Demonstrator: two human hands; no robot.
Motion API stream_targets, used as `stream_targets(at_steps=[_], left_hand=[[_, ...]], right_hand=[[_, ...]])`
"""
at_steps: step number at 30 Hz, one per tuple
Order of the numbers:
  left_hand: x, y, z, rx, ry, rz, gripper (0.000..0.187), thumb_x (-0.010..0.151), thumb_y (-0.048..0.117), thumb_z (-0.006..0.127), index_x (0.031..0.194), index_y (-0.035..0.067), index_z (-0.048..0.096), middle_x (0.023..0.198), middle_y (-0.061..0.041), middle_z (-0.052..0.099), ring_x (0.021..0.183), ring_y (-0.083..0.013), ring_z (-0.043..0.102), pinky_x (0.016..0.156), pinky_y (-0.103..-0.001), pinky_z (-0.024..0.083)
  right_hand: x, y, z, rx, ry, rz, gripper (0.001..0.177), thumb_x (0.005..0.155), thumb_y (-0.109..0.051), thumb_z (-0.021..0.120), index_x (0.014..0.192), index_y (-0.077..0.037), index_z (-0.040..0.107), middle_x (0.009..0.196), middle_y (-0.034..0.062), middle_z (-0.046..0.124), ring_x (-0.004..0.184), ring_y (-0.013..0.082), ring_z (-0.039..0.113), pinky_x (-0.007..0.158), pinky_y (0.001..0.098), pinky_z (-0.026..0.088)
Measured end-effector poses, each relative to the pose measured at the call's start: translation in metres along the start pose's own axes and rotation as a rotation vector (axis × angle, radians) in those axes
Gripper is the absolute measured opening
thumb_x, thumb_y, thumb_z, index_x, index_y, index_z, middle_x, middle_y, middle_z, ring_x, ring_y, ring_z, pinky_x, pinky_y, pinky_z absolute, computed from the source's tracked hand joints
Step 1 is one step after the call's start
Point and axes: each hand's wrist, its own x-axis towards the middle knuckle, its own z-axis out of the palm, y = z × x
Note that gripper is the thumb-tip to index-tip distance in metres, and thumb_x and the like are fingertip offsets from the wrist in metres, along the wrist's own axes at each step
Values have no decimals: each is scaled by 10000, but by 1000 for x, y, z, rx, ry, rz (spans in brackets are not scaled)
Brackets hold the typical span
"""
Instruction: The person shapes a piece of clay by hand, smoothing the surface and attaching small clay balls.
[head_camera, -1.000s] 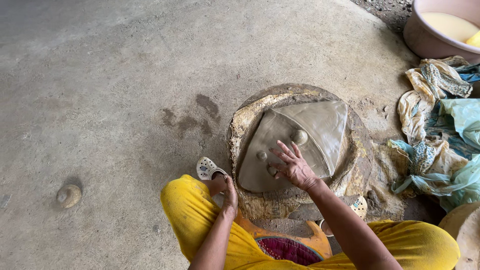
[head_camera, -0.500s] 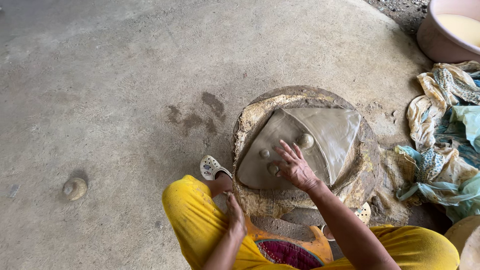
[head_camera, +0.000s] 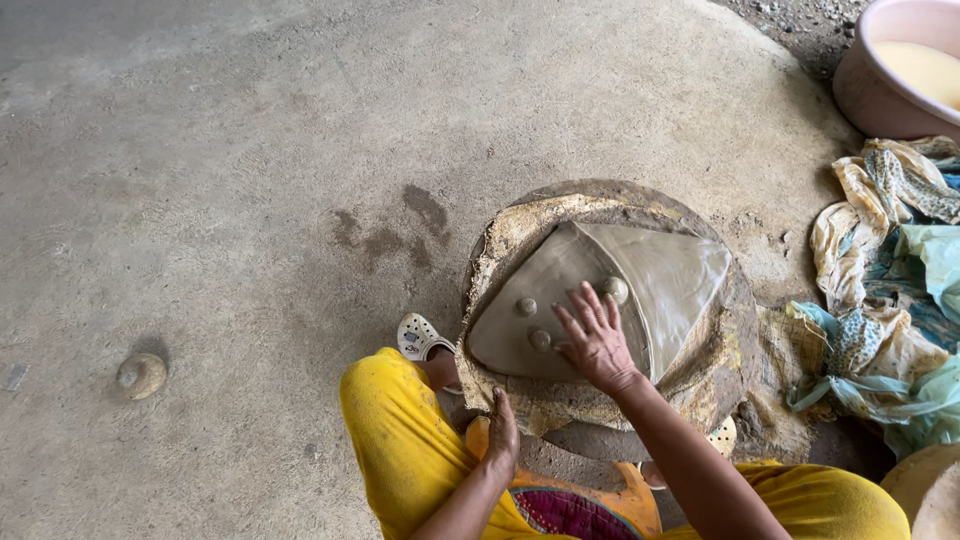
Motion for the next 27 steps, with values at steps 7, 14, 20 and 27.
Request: stream_targets(at_steps=[7,14,20,27], left_hand=[[-6,43,-8,-118,-8,-5,1008,890,826,199,1649,168,111,1736,-91,60,1602,-264,105,1288,-435,161],[-24,67,-7,-317,27,147,1036,867,824,198,1645,149,86,1731,-88,37,1602,-254,71,1273,-483,100],[-33,27,9,-552,118,55,1065,862,832,207,1651,134,51,1735,-77,-4,1603,-261,28,1271,-459,61],[-26,24,29,-164,181,131,1114,912,702,481,1618,69,-103,1727,-138,-79,1603,-269,45,1293,-400,94]], right_hand=[[-2,-26,-24,45,-368,144,483,949,-475,624,1353,-211,645,1703,83,66,1549,371,-61,1202,698,-89],[-1,-27,-1,42,65,116,410,949,-448,580,1268,-218,694,1715,52,173,1644,329,43,1303,677,-31],[34,-16,0,-26,-271,162,499,940,-598,534,1402,-411,558,1705,58,44,1566,360,-72,1169,778,-91],[42,-16,-4,-85,-258,133,680,912,-610,547,1536,-353,471,1728,81,-19,1525,373,-100,1117,792,-102]])
